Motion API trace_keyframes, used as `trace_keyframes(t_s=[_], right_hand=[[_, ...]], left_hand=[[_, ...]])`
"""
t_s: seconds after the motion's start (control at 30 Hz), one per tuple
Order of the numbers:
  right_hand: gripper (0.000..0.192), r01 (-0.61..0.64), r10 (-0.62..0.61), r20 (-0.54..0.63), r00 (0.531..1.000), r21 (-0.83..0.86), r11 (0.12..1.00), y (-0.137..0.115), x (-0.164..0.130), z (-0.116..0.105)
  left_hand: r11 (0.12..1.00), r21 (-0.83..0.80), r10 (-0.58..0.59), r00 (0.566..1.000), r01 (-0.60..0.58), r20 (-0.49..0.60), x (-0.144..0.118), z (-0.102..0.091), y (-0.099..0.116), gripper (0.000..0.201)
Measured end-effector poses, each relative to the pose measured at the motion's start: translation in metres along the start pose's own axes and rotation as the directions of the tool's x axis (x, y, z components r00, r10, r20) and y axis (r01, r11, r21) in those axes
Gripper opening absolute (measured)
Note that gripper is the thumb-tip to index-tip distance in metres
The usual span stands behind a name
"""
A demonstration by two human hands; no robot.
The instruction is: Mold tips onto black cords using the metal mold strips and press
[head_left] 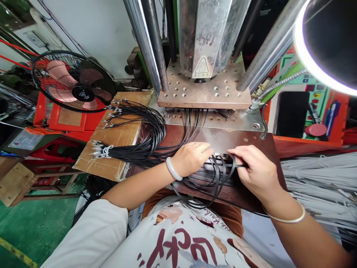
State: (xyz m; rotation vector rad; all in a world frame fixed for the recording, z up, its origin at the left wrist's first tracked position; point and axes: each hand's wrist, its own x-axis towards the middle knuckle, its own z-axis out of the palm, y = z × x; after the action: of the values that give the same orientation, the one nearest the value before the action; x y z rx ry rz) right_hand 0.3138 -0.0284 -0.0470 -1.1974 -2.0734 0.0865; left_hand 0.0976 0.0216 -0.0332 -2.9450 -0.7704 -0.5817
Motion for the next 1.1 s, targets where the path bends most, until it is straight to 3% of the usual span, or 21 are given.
trace_keyframes(t_s=[0.1, 0.17, 0.3, 0.43, 0.5, 0.57, 0.67, 0.77, 0.83, 0.9, 0.97, 1.03, 1.1], right_hand=[[0.019, -0.032, 0.03, 0.023, 0.999, 0.066, 0.997, 0.002, 0.0, -0.003], [0.017, -0.038, 0.033, 0.05, 0.998, 0.106, 0.994, 0.001, 0.002, -0.003], [0.019, -0.036, 0.032, 0.04, 0.999, 0.099, 0.994, 0.0, 0.002, -0.002], [0.022, 0.002, -0.005, 0.044, 0.999, 0.079, 0.997, 0.0, 0.0, 0.0], [0.025, 0.045, -0.049, 0.066, 0.997, 0.051, 0.998, 0.0, 0.001, 0.0], [0.027, 0.075, -0.077, 0.103, 0.992, 0.021, 0.997, 0.002, 0.002, -0.002], [0.02, 0.044, -0.049, 0.206, 0.977, 0.026, 0.999, 0.008, 0.001, -0.017], [0.022, -0.045, -0.004, 0.37, 0.929, 0.123, 0.991, 0.018, -0.004, -0.044], [0.017, -0.009, -0.046, 0.39, 0.92, 0.139, 0.99, 0.025, -0.008, -0.06], [0.014, 0.123, -0.121, 0.323, 0.938, 0.014, 0.992, 0.029, -0.01, -0.071], [0.017, 0.211, -0.138, 0.293, 0.946, -0.236, 0.948, 0.029, -0.01, -0.073], [0.019, 0.189, -0.07, 0.27, 0.96, -0.445, 0.876, 0.025, -0.007, -0.067], [0.015, 0.074, 0.013, 0.164, 0.986, -0.514, 0.854, 0.018, -0.004, -0.055]], left_hand=[[0.978, 0.108, -0.185, 0.981, 0.179, 0.051, 0.003, -0.016, 0.003, 0.024], [0.97, 0.03, -0.241, 0.969, 0.24, 0.051, 0.006, -0.023, 0.002, 0.024], [0.974, -0.122, -0.182, 0.98, 0.19, 0.076, 0.006, -0.029, -0.003, 0.029], [0.985, -0.144, -0.113, 0.987, 0.096, -0.114, 0.001, -0.028, -0.007, 0.028], [0.954, -0.292, -0.135, 0.971, 0.073, -0.198, -0.001, -0.024, -0.01, 0.026], [0.896, -0.439, -0.173, 0.963, 0.067, -0.206, -0.001, -0.016, -0.015, 0.028], [0.807, -0.585, -0.241, 0.949, 0.08, -0.203, -0.001, -0.001, -0.022, 0.027], [0.734, -0.673, -0.318, 0.921, 0.089, -0.225, -0.001, 0.008, -0.024, 0.027], [0.726, -0.683, -0.302, 0.93, 0.081, -0.211, -0.001, 0.01, -0.024, 0.027], [0.734, -0.676, -0.25, 0.952, 0.067, -0.177, -0.002, 0.01, -0.024, 0.027], [0.738, -0.672, -0.231, 0.959, 0.062, -0.165, -0.003, 0.008, -0.024, 0.027], [0.736, -0.673, -0.261, 0.948, 0.073, -0.182, -0.004, 0.006, -0.024, 0.031], [0.735, -0.673, -0.288, 0.938, 0.089, -0.191, -0.005, 0.005, -0.024, 0.033]])
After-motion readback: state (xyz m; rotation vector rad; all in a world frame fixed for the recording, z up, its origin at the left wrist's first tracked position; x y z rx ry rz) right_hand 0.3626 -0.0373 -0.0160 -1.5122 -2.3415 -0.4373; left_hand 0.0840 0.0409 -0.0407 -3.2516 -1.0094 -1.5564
